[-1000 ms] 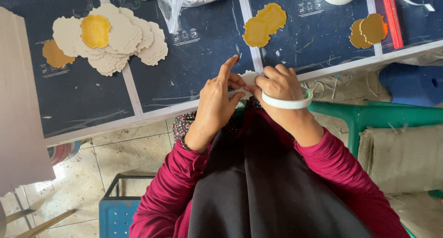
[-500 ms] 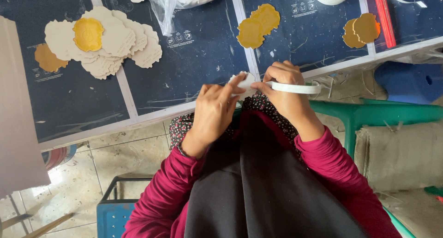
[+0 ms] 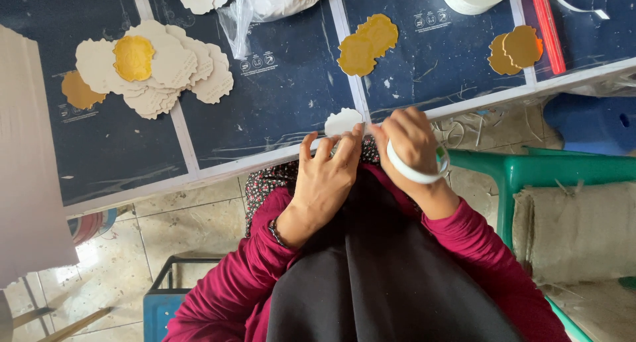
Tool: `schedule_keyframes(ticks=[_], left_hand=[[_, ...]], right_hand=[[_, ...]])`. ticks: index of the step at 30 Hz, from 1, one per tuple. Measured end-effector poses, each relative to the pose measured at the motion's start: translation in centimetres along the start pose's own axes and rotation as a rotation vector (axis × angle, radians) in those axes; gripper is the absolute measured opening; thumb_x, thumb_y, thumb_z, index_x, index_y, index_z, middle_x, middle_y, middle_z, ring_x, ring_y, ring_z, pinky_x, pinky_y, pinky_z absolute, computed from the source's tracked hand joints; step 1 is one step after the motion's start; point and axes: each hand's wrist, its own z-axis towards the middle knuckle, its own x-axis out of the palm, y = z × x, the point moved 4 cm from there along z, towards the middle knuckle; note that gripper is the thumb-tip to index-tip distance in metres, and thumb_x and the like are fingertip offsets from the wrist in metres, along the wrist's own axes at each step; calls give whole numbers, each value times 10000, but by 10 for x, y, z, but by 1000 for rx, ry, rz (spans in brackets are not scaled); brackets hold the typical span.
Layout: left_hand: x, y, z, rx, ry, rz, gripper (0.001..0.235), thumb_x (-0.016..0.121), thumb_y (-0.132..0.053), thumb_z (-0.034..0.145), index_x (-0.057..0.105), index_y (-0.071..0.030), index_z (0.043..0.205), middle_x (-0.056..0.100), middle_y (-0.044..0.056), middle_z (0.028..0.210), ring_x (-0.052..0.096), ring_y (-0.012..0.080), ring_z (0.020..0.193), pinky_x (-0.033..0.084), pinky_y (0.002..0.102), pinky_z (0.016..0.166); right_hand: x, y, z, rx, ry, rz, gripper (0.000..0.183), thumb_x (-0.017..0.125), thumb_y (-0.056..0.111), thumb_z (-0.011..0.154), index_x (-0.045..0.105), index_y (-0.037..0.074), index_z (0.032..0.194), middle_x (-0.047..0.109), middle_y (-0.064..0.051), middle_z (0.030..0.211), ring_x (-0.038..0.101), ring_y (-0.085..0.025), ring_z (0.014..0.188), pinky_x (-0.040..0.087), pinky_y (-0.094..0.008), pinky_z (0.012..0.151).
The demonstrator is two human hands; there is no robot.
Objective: The person sits at a table and repeatedly picks up gold and white paper cutouts. They apply a strip of white tape to the back of each cutout and place it on the table. The person handles the cutouts one at a time, alternating between the two colors.
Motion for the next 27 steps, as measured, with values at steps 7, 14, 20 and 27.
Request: schedule_keyframes(ticks=[7, 14, 20, 27], left_hand=[[1, 4, 10, 22, -23, -64, 305, 732, -5, 879, 759, 2, 1183, 569, 90, 1025, 595, 253, 881, 542, 505, 933], [-10, 67, 6, -172, -105, -407, 306, 588, -59, 1089, 655, -47, 1388, 525, 45, 814, 526, 257, 707, 462, 400, 669], [-47, 195, -11, -364, -322, 52, 400, 694, 72, 1034, 639, -59, 1408, 697, 38, 920, 591, 195, 800, 498, 371, 749], [-37, 217, -28, -515, -118, -37, 620, 857, 64, 830, 573, 20, 1378, 691, 191, 1197, 621, 353, 1077, 414, 498, 972]], right_hand=[[-30, -23, 16, 133, -234, 269, 243, 721, 98, 1067, 628, 11, 860, 601, -111, 766, 550, -231, 602, 457, -339, 592], [9, -58, 75, 96, -98, 295, 390, 903, -129, 814, 695, -36, 1131, 746, -176, 1010, 744, -375, 1037, 567, -445, 885], [33, -57, 105, 17, 137, 210, 436, 952, -60, 749, 651, -14, 1061, 712, -195, 1165, 670, -369, 1087, 559, -466, 917], [26, -53, 113, 47, 94, 241, 374, 917, -143, 742, 601, 2, 879, 584, -134, 1027, 605, -258, 900, 561, -360, 700]])
